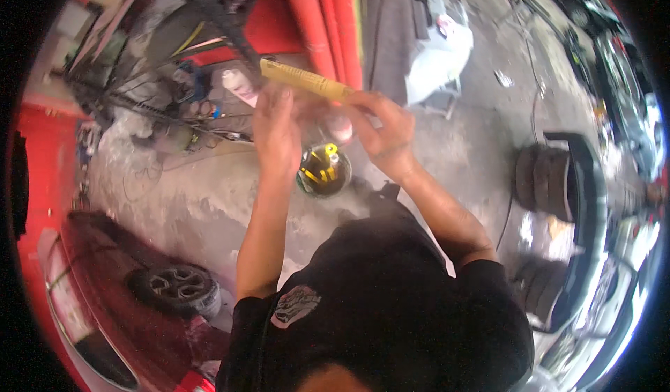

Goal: The person sands a black car fender with a sanding block, then picks up a spray gun and applies a coat of paint to the fender. The person works in a cluttered garage with various car parts and tools visible.

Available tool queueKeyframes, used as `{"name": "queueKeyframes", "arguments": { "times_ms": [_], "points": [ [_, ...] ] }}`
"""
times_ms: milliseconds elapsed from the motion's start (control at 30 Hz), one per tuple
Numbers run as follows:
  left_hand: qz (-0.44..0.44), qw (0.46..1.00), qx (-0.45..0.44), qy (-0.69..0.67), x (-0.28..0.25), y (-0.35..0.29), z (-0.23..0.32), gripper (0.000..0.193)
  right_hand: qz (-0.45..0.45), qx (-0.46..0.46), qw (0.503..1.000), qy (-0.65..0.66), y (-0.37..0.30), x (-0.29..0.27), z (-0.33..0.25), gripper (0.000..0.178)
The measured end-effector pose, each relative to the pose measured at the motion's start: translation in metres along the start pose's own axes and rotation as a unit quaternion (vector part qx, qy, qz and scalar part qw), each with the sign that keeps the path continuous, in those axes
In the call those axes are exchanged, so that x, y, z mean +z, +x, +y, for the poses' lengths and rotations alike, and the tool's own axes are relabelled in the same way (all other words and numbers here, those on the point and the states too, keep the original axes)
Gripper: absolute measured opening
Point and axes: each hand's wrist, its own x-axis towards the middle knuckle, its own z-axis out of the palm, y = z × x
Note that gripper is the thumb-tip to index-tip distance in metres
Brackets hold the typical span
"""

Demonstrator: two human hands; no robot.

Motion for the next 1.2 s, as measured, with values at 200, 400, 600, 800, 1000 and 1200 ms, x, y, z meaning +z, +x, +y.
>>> {"name": "queueKeyframes", "arguments": {
  "times_ms": [200, 400, 600, 800, 1000, 1200],
  "points": [
    [0.004, 0.999, -0.043, -0.029, 0.021, -0.029, -0.055, 0.025, 0.028, 0.187, 0.979, 0.074, -0.072, -0.044, -0.009, 0.023],
    [-0.044, 0.996, -0.072, 0.012, 0.044, -0.051, -0.073, 0.035, 0.068, 0.273, 0.942, 0.182, -0.103, -0.093, 0.001, 0.028],
    [-0.088, 0.99, -0.112, 0.005, 0.082, -0.073, -0.107, 0.035, 0.004, 0.24, 0.961, 0.14, -0.119, -0.147, 0.008, 0.034],
    [-0.089, 0.986, -0.084, 0.115, 0.135, -0.103, -0.137, 0.023, -0.038, 0.094, 0.995, 0.011, -0.136, -0.211, 0.028, 0.04],
    [-0.082, 0.969, -0.023, 0.234, 0.169, -0.127, -0.175, 0.016, -0.016, 0.171, 0.984, 0.043, -0.136, -0.248, 0.028, 0.041],
    [-0.085, 0.968, -0.028, 0.234, 0.203, -0.144, -0.19, 0.013, -0.005, 0.175, 0.982, 0.073, -0.142, -0.279, 0.04, 0.041]
  ]
}}
